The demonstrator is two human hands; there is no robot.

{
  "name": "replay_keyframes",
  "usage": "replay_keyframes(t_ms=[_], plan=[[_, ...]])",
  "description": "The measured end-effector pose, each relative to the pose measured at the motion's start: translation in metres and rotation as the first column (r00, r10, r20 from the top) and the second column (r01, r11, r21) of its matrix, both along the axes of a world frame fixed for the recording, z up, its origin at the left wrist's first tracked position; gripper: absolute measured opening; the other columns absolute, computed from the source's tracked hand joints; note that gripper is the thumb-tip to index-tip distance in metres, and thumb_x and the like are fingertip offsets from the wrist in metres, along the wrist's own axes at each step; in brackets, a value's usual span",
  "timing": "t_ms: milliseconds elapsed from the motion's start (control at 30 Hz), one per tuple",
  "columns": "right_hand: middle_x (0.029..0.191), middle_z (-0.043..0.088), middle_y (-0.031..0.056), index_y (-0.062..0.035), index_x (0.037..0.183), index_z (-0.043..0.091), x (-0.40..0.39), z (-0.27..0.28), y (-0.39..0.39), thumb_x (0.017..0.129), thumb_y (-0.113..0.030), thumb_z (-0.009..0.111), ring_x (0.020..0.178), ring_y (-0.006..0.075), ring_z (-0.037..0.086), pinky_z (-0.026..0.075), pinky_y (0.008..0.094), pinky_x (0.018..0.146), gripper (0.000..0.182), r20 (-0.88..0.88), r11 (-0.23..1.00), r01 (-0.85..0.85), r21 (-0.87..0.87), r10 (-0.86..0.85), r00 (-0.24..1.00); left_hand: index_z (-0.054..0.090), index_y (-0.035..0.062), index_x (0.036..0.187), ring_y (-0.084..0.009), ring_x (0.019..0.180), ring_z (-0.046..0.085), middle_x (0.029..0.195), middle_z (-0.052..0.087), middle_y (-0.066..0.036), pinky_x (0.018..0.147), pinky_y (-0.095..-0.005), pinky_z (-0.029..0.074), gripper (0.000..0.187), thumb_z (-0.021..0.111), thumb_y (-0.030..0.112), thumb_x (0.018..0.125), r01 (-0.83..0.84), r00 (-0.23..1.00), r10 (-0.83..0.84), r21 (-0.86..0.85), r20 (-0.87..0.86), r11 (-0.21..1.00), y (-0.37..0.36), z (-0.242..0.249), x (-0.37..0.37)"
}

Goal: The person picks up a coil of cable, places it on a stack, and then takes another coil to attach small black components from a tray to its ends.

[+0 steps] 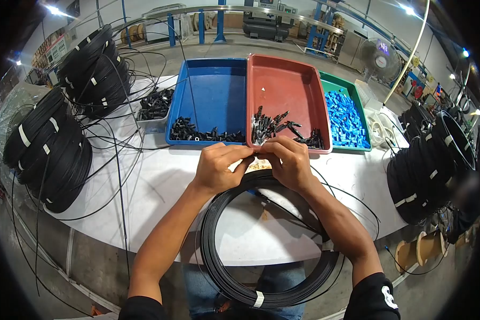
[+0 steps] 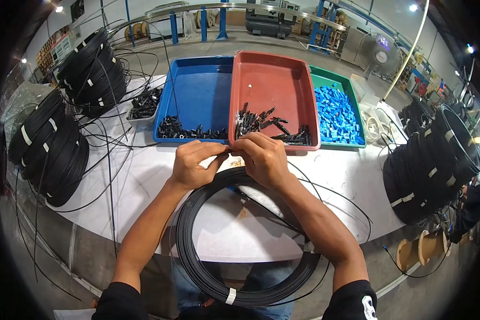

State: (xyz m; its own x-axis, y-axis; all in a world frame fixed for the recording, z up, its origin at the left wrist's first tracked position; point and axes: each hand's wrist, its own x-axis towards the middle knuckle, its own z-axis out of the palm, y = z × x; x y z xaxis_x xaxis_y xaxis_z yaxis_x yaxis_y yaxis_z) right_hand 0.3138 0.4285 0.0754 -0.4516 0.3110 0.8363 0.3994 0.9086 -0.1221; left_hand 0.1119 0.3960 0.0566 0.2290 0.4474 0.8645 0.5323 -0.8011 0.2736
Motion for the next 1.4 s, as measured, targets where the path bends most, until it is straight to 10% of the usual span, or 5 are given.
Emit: replay_keyframes(t_ms=[667, 833, 1400], plan=[[0.099, 0.065, 0.0099, -0.0064, 0.107, 0.074, 0.019, 0.031, -0.013, 0.073, 0.011, 0.076, 0.09, 0.0231, 0.07, 0.059, 0.0333, 0.073, 0.039, 0.104, 0.887, -0.102, -0.45, 0.165, 0.981, 0.075, 0.0006, 0.087, -0.0204, 0.068, 0.071, 0.079, 0.073, -0.012, 0.065, -0.0285, 0.054, 0.015, 0.075, 0.004, 0.072, 0.055, 0.986, -0.021, -0.201, 0.168, 0.978, 0.0, 0.007, -0.001], [0.091, 0.069, 0.0124, 0.0016, 0.099, 0.068, 0.015, 0.028, -0.015, 0.074, 0.015, 0.071, 0.082, 0.025, 0.073, 0.059, 0.0334, 0.071, 0.029, -0.097, 0.808, -0.068, -0.585, 0.013, 0.995, 0.076, 0.0007, 0.087, -0.0207, 0.071, 0.071, 0.08, 0.074, -0.012, 0.068, -0.0305, 0.054, 0.016, 0.076, 0.005, 0.072, 0.034, 0.991, -0.007, -0.201, 0.13, 0.979, 0.0, 0.008, -0.003], [0.08, 0.073, 0.0121, -0.0015, 0.084, 0.068, 0.005, 0.013, -0.023, 0.075, 0.012, 0.066, 0.072, 0.0261, 0.073, 0.057, 0.0343, 0.064, 0.016, -0.047, 0.934, -0.063, -0.352, 0.049, 0.998, 0.078, 0.0031, 0.091, -0.0174, 0.074, 0.073, 0.082, 0.076, -0.012, 0.069, -0.0275, 0.053, 0.016, 0.077, 0.005, 0.075, 0.179, 0.975, -0.127, -0.299, 0.184, 0.937, -0.004, 0.01, -0.003]])
